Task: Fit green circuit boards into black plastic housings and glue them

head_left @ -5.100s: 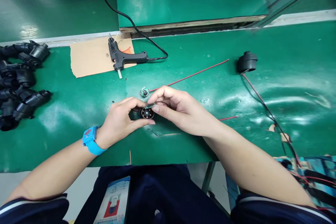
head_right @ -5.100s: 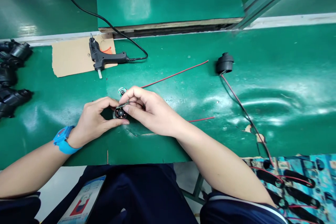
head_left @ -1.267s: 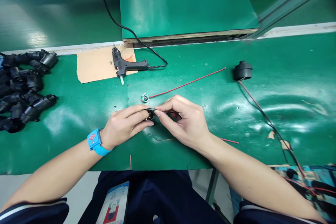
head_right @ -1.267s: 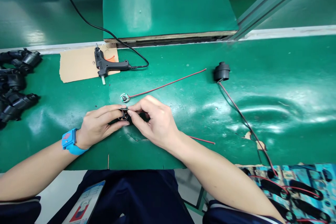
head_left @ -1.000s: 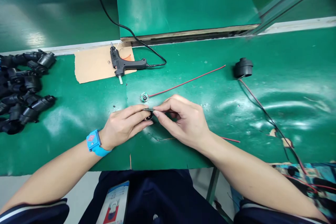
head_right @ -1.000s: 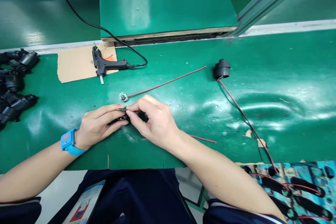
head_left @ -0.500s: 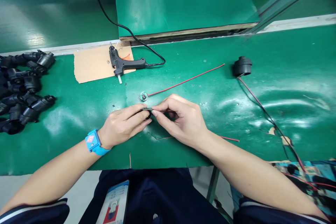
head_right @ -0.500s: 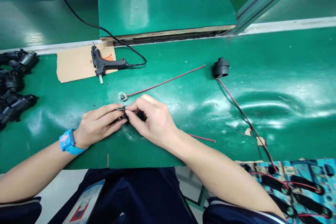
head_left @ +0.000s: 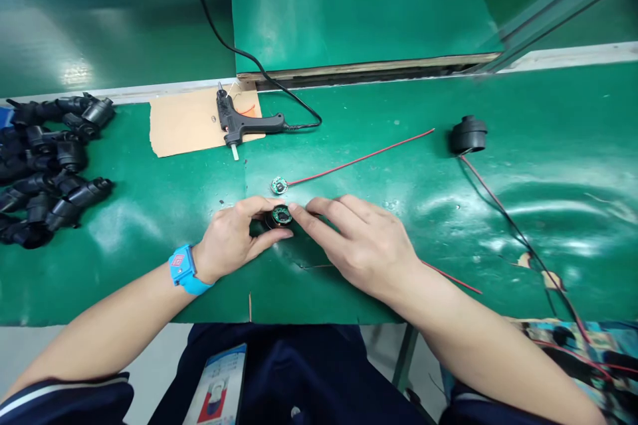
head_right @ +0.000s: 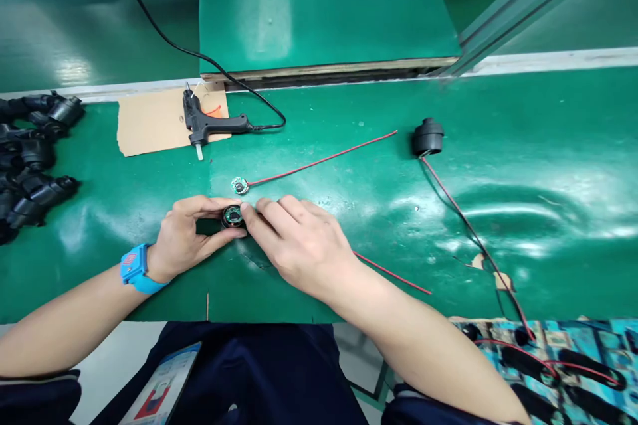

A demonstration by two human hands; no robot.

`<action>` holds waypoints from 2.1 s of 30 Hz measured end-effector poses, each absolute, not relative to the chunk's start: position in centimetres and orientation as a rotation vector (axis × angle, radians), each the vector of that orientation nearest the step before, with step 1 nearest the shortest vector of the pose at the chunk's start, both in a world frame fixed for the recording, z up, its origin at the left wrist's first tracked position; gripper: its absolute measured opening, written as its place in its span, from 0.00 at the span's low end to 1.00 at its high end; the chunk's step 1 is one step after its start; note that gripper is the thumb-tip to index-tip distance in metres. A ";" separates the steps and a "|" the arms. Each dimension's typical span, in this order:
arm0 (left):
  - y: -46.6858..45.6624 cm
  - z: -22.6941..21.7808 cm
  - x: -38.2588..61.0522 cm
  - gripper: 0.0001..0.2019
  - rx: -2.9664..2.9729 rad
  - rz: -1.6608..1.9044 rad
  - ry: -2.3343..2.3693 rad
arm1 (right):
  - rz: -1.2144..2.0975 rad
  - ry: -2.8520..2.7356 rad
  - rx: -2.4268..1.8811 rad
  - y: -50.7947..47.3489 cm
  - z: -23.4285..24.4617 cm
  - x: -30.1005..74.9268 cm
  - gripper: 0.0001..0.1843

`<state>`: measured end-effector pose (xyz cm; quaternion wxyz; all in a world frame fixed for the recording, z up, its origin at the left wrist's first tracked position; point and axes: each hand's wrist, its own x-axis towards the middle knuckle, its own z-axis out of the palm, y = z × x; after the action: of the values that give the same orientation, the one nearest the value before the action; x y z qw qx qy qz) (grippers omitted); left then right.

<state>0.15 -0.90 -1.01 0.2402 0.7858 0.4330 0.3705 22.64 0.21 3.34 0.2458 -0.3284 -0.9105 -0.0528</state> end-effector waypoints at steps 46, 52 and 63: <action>-0.7 0.7 -0.1 0.11 2.308 1.007 1.055 | 0.236 -2.265 -0.864 0.4 3.5 22.8 0.08; -1.0 0.9 -0.1 0.28 2.271 1.016 1.105 | 0.390 -2.111 -0.888 0.8 3.1 22.3 0.06; -1.0 0.9 -0.5 0.19 2.341 1.306 1.262 | 0.867 -1.941 -0.950 0.7 3.1 21.3 0.04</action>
<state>-0.47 -0.99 0.95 0.0894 0.7869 0.4241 0.4392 21.26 0.73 3.07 0.3958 -0.3746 -0.7656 0.3420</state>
